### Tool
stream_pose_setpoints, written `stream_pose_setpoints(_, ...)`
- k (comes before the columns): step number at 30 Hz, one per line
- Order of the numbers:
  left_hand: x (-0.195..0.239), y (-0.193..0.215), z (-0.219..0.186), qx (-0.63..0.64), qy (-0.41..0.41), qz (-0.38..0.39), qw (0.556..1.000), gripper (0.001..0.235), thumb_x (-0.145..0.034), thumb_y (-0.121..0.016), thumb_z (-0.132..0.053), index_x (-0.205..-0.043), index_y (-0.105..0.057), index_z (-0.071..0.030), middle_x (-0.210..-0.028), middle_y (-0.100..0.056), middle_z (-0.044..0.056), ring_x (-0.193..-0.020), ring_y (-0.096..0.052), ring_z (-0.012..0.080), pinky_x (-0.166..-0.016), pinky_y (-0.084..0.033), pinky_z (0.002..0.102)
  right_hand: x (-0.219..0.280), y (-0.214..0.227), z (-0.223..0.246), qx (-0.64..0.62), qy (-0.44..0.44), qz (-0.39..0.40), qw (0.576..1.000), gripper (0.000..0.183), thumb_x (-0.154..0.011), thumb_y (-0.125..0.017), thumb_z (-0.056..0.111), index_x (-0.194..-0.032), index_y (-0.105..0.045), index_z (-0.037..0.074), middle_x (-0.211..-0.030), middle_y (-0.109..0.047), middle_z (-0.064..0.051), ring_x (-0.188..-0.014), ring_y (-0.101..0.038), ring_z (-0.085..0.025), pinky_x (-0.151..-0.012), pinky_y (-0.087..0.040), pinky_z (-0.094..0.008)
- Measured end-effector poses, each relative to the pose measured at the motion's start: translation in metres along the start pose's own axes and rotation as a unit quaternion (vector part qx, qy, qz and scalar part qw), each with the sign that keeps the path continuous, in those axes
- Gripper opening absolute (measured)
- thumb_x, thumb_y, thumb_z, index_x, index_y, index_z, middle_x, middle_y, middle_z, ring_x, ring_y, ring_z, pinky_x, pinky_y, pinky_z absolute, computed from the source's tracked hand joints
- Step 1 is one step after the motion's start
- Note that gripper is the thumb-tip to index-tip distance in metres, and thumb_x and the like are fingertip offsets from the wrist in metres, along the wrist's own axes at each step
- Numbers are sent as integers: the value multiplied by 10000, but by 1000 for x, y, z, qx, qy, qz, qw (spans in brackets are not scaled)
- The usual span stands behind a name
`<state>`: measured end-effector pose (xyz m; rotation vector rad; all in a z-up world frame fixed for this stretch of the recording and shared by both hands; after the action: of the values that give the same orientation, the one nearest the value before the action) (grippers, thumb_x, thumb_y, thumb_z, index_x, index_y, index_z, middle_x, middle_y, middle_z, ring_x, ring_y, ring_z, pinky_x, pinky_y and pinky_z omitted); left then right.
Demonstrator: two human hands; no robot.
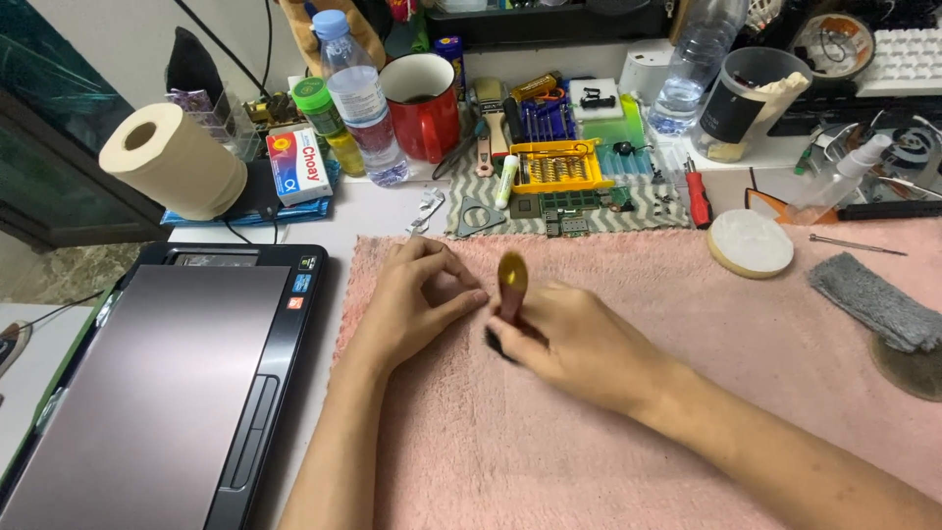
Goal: The person wipes a pink towel on a cluttered workbench using a brush, then switches to a small round pad to continue wiping the same area. The person repeatedly rubs the surface with both tools, occasionally lifting the towel to inspect it.
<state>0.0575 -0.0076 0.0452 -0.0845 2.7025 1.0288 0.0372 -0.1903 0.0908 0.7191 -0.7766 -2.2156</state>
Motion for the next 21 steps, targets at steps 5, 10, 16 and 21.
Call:
stream_pose_setpoints(5, 1, -2, -2, -17, -19, 8, 1000, 155, -904, -974, -372, -977, -915, -247, -1203, -721, 67, -1238, -648, 357, -1139, -497, 518, 3, 0, 24, -83, -6, 80, 993, 309, -1144, -654, 297, -958, -816, 112, -728, -781, -70, -629, -692, -216, -589, -595, -321)
stream_pose_setpoints(10, 0, -6, 2, -16, -25, 12, 999, 148, -924, -960, -381, -989, -932, -251, -1225, -727, 52, -1229, -652, 332, -1127, -497, 509, 2, 8, 9, 41, 31, 12, 999, 418, -1155, -671, 365, -809, -746, 142, -647, -730, -77, -611, -736, -277, -561, -607, -350)
stream_pose_setpoints(16, 0, -5, 0, -37, -12, 21, 999, 160, -940, -947, -428, -1058, -946, -320, -1232, -719, 17, -1263, -650, 307, -1143, -479, 488, 1, 8, 29, -121, 43, 61, 990, 319, -1128, -701, 261, -829, -713, 151, -690, -711, -17, -654, -712, -192, -575, -592, -331)
stream_pose_setpoints(21, 0, -6, 6, -31, -4, 21, 999, 181, -912, -969, -399, -1065, -944, -307, -1240, -728, 18, -1269, -661, 303, -1136, -479, 479, 3, -2, 15, 2, 53, 27, 998, 327, -1143, -645, 260, -880, -735, 89, -753, -774, -126, -703, -781, -330, -635, -639, -401)
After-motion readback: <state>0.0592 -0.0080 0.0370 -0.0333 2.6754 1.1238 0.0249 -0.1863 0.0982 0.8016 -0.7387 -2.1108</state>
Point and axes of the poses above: each hand's wrist, its own x-axis away from the middle knuckle, its own y-axis out of the back of the hand, z = x × y, the point moved 9 cm from there along -x, towards the middle knuckle
